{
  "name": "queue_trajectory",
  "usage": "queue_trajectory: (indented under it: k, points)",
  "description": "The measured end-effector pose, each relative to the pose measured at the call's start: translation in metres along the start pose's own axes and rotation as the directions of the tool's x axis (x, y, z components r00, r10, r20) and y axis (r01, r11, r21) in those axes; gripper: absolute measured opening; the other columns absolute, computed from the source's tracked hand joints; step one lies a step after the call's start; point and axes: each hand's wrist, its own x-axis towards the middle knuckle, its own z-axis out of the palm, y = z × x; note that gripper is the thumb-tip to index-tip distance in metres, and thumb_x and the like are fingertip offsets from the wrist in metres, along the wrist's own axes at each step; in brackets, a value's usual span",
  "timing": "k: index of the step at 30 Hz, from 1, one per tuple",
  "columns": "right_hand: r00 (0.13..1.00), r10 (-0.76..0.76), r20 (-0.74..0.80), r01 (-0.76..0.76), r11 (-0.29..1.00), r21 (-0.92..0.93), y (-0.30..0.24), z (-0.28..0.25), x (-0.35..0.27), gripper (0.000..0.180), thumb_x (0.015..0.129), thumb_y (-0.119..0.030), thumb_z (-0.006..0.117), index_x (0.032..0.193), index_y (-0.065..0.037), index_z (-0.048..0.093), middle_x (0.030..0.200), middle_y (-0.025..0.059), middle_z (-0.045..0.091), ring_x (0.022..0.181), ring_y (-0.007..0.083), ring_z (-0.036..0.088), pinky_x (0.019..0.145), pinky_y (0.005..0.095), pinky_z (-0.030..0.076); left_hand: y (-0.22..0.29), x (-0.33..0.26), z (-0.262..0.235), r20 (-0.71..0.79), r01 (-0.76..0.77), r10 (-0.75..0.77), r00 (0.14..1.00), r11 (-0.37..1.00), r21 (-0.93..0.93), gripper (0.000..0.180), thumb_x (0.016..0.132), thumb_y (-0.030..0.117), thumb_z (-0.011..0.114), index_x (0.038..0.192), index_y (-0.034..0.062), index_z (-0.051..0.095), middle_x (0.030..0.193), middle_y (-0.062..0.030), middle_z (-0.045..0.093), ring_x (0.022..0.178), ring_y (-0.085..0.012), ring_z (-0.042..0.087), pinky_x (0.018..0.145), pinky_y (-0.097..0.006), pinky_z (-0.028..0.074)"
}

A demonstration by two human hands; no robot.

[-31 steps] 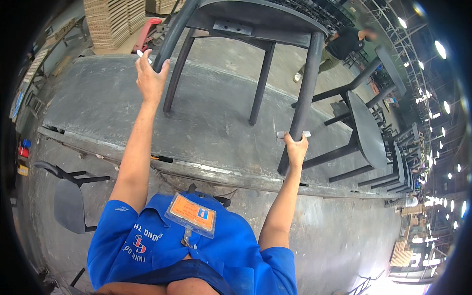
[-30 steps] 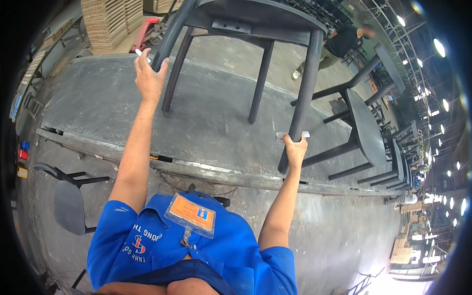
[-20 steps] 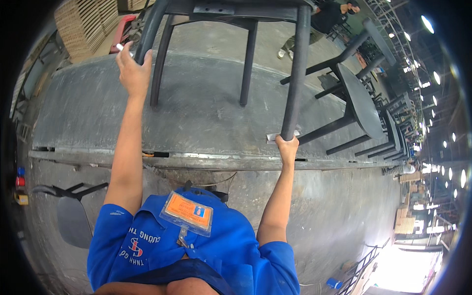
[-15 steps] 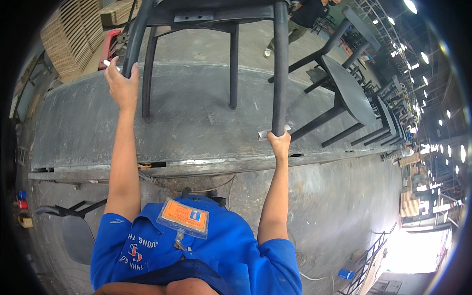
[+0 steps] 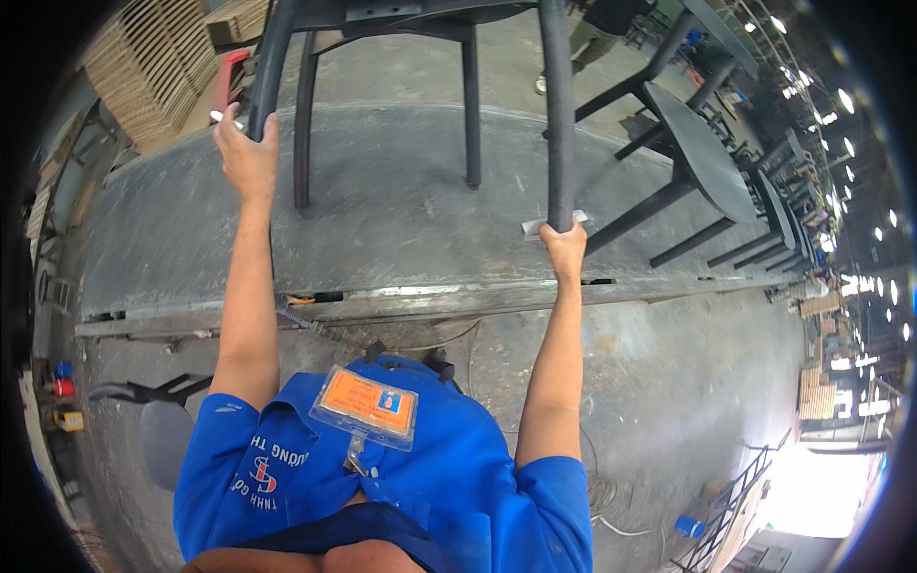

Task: The person wipes a black chair with a white cloth, cleaning the legs, seat, and backrest. They rotate the chair to reach all sides and then place it upright on the floor.

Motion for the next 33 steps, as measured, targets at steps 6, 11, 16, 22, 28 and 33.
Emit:
queue_trajectory:
  k: [6,11,16,22,28,33]
  points:
    - [1.000,-0.018,0.001,0.018,1.000,-0.001,-0.001,0.001,-0.003,0.024,0.067,-0.019,0.067,0.075,0.002,0.059,0.061,0.0022,0.055,0.056,0.0102,0.049,0.054,0.0287,0.042,-0.022,-0.047,-0.039,0.043,0.062,-0.057,0.997,0.991,-0.122,0.058,0.079,0.025,0.073,0.126,0.0082,0.043,0.118,-0.0174,0.047,0.098,-0.0327,0.059,0.080,-0.042,0.049]
    - [1.000,-0.017,-0.006,0.017,0.999,0.031,0.003,0.003,-0.009,0.025,0.067,-0.018,0.066,0.074,0.004,0.057,0.061,0.0031,0.054,0.057,0.0100,0.048,0.055,0.0280,0.041,-0.041,-0.090,-0.067,0.072,0.156,-0.144,0.987,0.967,-0.200,0.059,0.081,0.020,0.073,0.128,0.0060,0.042,0.123,-0.0181,0.043,0.093,-0.0276,0.061,0.079,-0.036,0.052]
    - [0.999,-0.044,-0.025,0.044,0.999,-0.002,0.026,0.005,-0.021,0.030,0.066,-0.021,0.068,0.076,0.005,0.058,0.063,0.0076,0.056,0.062,0.0141,0.052,0.062,0.0319,0.045,-0.047,-0.121,-0.081,0.027,0.212,-0.216,0.976,0.911,-0.354,0.055,0.085,0.014,0.069,0.130,0.0017,0.040,0.126,-0.0176,0.038,0.095,-0.0238,0.060,0.081,-0.034,0.052]
    - [0.998,-0.001,-0.060,0.006,0.996,0.086,0.042,0.009,-0.070,0.038,0.064,-0.023,0.072,0.085,0.006,0.060,0.075,0.0162,0.063,0.071,0.0254,0.059,0.071,0.0375,0.047,-0.070,-0.139,-0.083,-0.113,0.159,-0.180,0.977,0.971,-0.180,0.050,0.089,0.013,0.062,0.131,-0.0006,0.038,0.125,-0.0181,0.039,0.091,-0.0226,0.061,0.064,-0.027,0.055]
    - [0.998,0.006,0.062,-0.016,0.986,0.168,0.026,0.013,-0.140,0.028,0.067,-0.017,0.070,0.083,0.003,0.058,0.078,0.0152,0.059,0.073,0.0240,0.057,0.072,0.0369,0.046,-0.100,-0.117,-0.090,-0.346,0.294,-0.298,0.890,0.954,-0.066,0.043,0.090,0.012,0.059,0.128,0.0007,0.043,0.122,-0.0178,0.042,0.086,-0.0216,0.060,0.065,-0.028,0.053]
    - [0.986,-0.029,0.166,-0.007,0.977,0.213,0.025,0.008,-0.137,0.027,0.068,-0.014,0.069,0.086,0.002,0.057,0.081,0.0150,0.058,0.075,0.0248,0.057,0.072,0.0371,0.046,-0.009,-0.131,-0.069,-0.486,0.180,-0.367,0.793,0.904,-0.388,0.034,0.093,0.015,0.054,0.123,0.0000,0.045,0.113,-0.0137,0.048,0.083,-0.0186,0.059,0.072,-0.028,0.050]
